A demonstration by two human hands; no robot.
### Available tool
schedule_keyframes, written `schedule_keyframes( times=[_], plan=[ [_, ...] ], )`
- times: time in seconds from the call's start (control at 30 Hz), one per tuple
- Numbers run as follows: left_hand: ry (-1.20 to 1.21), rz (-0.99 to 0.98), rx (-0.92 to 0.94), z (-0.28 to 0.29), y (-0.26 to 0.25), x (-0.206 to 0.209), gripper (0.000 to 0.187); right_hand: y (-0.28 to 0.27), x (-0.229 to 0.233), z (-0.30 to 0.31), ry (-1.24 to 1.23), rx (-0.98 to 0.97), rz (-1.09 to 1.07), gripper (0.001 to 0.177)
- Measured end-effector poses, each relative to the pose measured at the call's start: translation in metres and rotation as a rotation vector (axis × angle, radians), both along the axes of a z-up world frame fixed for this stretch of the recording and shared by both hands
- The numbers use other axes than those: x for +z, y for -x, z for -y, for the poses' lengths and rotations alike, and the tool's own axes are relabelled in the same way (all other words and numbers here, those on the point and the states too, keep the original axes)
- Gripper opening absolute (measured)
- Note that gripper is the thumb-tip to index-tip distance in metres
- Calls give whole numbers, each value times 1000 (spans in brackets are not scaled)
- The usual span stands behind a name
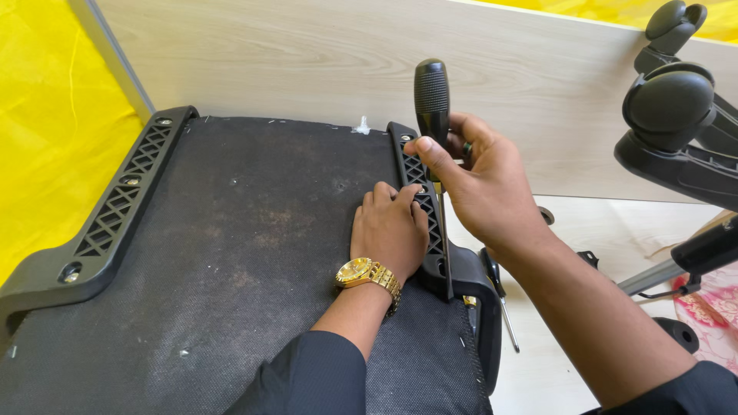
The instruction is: The person uses a screwdriver to tighten screws into a black plastic frame attached to a dark fabric surface. The hands hold the frame steady while turning the screwdriver clockwise to secure the fasteners.
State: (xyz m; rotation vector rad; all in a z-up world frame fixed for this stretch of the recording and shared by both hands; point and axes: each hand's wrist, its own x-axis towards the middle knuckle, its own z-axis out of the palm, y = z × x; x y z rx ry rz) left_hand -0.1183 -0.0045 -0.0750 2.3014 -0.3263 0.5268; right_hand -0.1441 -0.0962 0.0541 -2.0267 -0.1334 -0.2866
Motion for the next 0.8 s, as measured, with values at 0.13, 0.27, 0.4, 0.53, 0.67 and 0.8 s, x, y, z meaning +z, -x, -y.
schedule_keyframes(
  times=[0.13, 0.27, 0.4, 0.53, 0.67, 0.8],
  plan=[
    [-6, -18, -4, 0, 1, 1, 32, 2, 5, -1, 37, -71, 22, 40],
    [-22, -51, -9, -3, 0, 4, 33, 8, 9, -1, 91, -92, 177, 41],
    [-25, -82, -13, -2, 1, 3, 34, 8, 10, 4, 122, -150, 314, 37],
    [-31, -90, -20, -3, 0, 3, 34, 6, 7, 9, 97, -145, 488, 33],
    [-6, -114, -32, -4, -3, 6, 33, 10, 2, 12, 83, -167, 561, 29],
    [4, -128, -36, -4, -4, 7, 31, 9, -2, 15, 115, -132, 598, 27]
  ],
)
